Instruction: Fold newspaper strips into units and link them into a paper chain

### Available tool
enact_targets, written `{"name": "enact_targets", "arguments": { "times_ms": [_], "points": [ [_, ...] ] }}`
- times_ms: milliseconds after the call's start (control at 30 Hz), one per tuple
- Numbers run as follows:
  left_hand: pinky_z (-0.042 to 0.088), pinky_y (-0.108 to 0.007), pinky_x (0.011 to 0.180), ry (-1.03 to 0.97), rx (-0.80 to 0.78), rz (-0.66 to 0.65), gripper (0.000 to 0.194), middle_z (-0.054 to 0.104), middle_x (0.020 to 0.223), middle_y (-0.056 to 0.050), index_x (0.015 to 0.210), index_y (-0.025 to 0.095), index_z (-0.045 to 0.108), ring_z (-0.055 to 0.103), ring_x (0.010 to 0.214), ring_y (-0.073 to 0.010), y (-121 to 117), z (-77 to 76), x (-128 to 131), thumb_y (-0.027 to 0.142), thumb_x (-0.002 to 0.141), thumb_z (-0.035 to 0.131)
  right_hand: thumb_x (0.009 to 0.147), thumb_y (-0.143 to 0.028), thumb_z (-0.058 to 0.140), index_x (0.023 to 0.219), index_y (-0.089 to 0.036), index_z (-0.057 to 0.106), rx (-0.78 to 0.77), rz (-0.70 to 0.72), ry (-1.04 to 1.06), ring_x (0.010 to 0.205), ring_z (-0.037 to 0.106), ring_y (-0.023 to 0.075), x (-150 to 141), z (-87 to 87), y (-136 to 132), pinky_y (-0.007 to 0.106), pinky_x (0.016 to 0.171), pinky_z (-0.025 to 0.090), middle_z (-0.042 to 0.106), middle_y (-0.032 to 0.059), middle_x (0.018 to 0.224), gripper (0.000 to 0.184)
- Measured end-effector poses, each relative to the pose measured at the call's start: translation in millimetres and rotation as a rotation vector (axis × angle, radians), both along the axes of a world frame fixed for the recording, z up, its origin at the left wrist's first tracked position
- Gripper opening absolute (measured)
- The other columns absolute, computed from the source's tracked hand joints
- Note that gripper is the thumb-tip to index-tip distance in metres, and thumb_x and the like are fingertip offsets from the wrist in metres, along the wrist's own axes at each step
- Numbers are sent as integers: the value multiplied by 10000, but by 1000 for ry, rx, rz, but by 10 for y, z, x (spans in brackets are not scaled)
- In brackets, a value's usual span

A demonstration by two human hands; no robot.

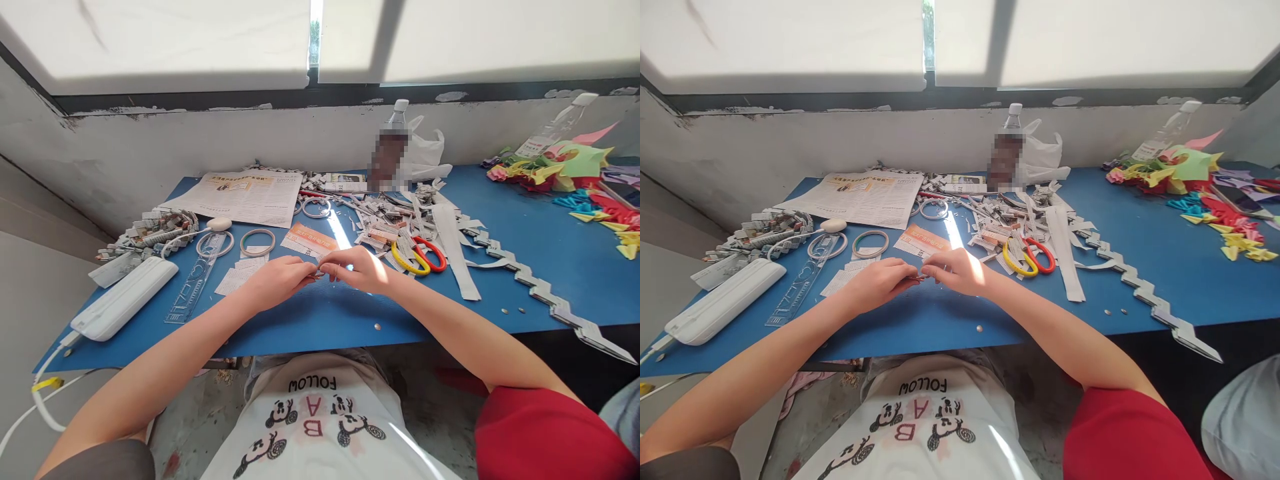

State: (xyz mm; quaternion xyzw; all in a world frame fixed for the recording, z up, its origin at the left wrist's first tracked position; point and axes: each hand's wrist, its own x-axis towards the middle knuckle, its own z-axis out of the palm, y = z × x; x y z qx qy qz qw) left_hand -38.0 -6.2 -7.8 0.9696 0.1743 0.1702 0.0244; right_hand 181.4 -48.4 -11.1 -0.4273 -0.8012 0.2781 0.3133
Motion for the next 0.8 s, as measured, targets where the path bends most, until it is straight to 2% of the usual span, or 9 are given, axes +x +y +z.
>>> {"name": "enact_targets", "arguments": {
  "times_ms": [200,267,333,400,500,567,700,800],
  "points": [
    [437,-249,640,-61,19,24,187,624,733,-25,915,180,594,608,711,-156,-8,-27,1,277,966,442,879,-367,569,835,-169,673,40,-43,64,610,592,136,-37,-16,-14,266,613,461,686,34,696,229],
    [457,-249,664,-128,14,54,152,638,753,-28,926,183,596,619,731,-156,-6,-34,3,273,950,477,868,-415,579,769,-166,657,30,-124,133,586,570,132,-44,8,-27,267,591,451,660,31,658,279],
    [477,-257,704,-219,33,84,119,663,784,-32,934,182,593,630,758,-157,2,-38,3,258,936,501,840,-485,604,681,-163,622,-43,-255,212,523,514,114,-38,52,-33,254,525,411,598,10,569,359],
    [489,-269,730,-297,67,109,104,684,811,-36,931,186,591,638,774,-158,17,-40,2,246,931,506,796,-540,638,633,-158,600,-210,-309,260,461,453,94,-26,91,-20,240,460,360,528,-13,492,417],
    [500,-274,725,-333,101,130,121,701,853,-48,927,196,599,649,781,-156,35,-43,3,253,935,493,723,-577,692,646,-140,621,-501,-217,304,425,456,84,-32,92,22,227,419,358,532,-13,483,449],
    [504,-267,715,-317,113,130,140,704,863,-54,921,200,608,654,780,-153,35,-45,7,263,937,484,714,-604,683,670,-130,635,-594,-143,356,414,479,83,-62,58,40,220,403,372,553,-4,498,479],
    [511,-264,712,-300,123,67,154,709,863,-57,938,197,617,660,779,-153,16,-46,17,256,938,475,747,-564,674,698,-132,637,-601,-75,455,413,501,80,-139,12,14,207,388,387,588,-2,537,436],
    [521,-274,742,-294,57,22,158,711,919,-67,964,196,620,668,825,-158,-5,-31,14,242,932,472,773,-476,686,703,-136,635,-600,-73,483,459,528,83,-156,25,-17,203,412,404,620,8,590,351]
  ]
}}
